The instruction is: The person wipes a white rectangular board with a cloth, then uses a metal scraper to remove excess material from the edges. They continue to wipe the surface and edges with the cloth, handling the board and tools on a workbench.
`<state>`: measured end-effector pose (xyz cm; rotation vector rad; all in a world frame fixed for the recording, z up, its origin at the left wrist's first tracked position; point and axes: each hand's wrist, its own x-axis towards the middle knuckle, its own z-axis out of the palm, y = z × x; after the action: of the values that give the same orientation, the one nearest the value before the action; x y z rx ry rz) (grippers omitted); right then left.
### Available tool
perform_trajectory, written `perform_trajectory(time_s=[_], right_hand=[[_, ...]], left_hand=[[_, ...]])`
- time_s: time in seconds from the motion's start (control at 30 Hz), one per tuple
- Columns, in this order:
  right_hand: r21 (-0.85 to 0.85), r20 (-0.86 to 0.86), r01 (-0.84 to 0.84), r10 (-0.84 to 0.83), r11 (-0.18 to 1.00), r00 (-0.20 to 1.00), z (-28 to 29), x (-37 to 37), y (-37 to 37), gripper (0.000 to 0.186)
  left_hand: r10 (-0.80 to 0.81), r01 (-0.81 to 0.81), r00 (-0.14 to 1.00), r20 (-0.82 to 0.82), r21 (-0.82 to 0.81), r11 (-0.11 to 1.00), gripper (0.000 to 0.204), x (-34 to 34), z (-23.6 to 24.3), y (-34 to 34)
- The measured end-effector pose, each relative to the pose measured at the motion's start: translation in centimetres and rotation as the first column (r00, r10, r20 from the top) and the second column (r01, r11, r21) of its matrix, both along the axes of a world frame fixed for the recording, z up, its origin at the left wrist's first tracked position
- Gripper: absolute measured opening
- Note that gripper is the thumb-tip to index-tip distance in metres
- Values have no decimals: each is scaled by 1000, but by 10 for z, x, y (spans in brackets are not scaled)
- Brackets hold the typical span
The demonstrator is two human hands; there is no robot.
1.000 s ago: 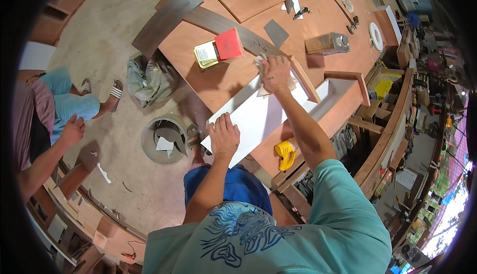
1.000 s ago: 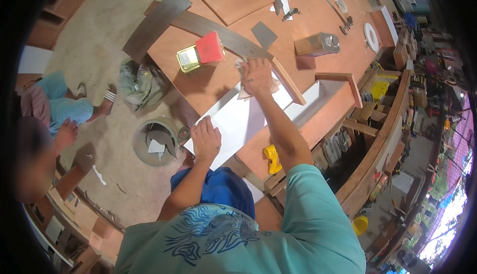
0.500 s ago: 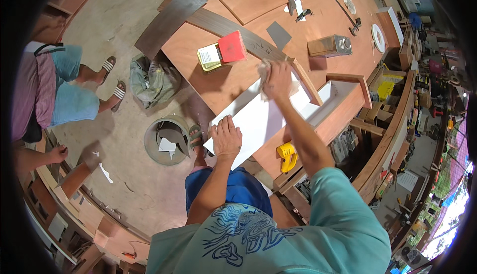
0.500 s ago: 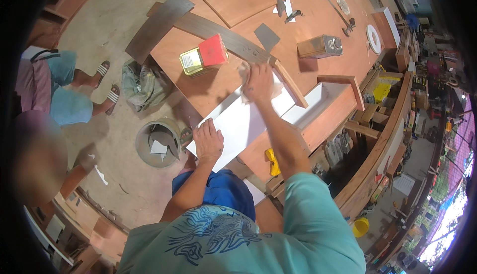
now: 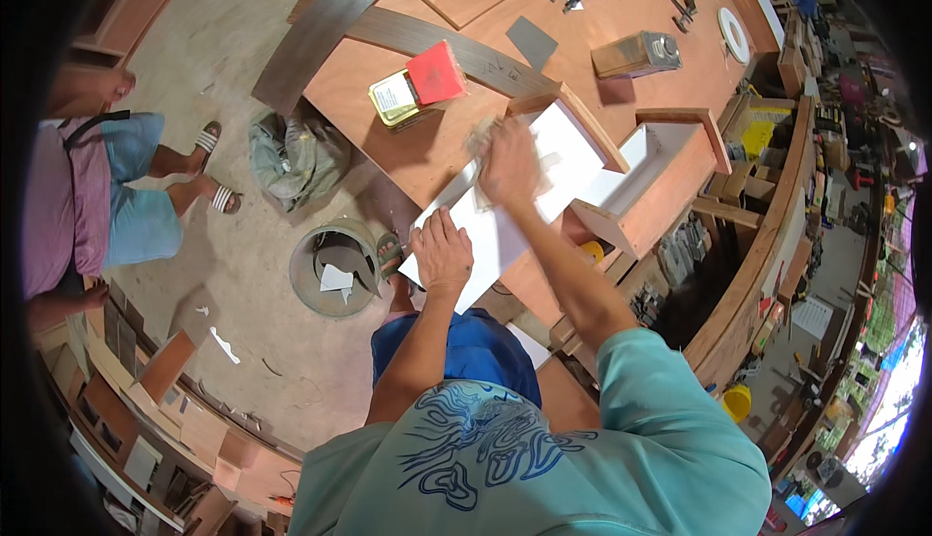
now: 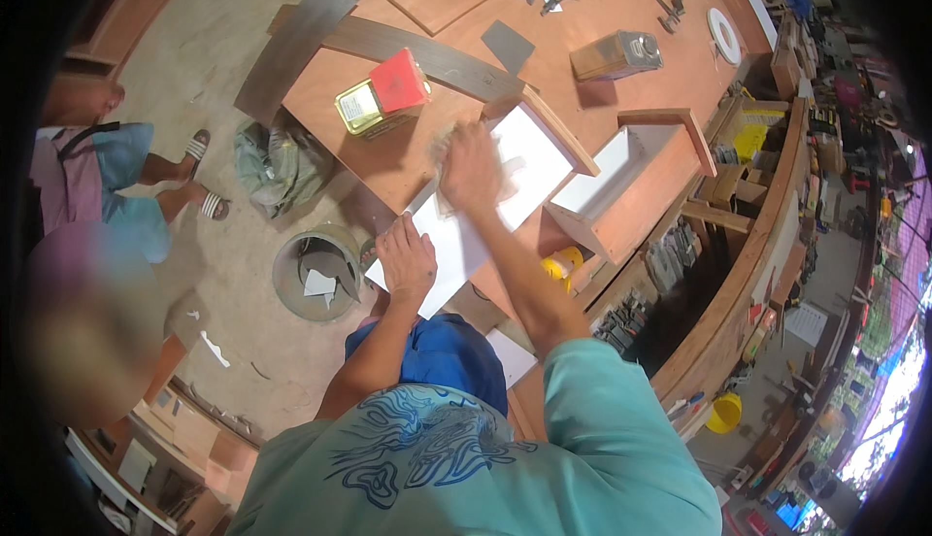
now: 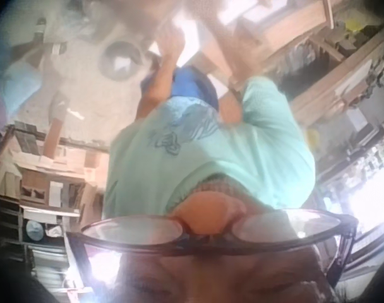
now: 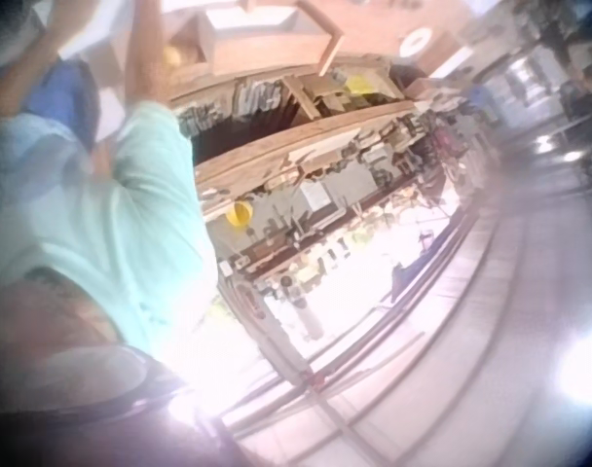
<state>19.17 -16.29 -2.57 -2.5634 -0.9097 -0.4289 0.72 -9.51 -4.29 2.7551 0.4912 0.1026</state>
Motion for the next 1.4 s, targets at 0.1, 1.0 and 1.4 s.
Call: perform_trajectory(time_s=[0.1,1.0,1.4], right_hand=[[-54,-254,-182,163,982,953,5,-76,-10,38],[-63,-5,373,-374,926,927,-5,-11,-77,25],[9,24,235,-235,972,972,-1,15,-69,19]], left_hand=[[-7,7,1000,2,-13,1000,53,1,0,0],[-2,2,1000,-1,25,1000,53,2,2,-2],[19,-19,1000,-15,-18,1000,53,2,5,-1]])
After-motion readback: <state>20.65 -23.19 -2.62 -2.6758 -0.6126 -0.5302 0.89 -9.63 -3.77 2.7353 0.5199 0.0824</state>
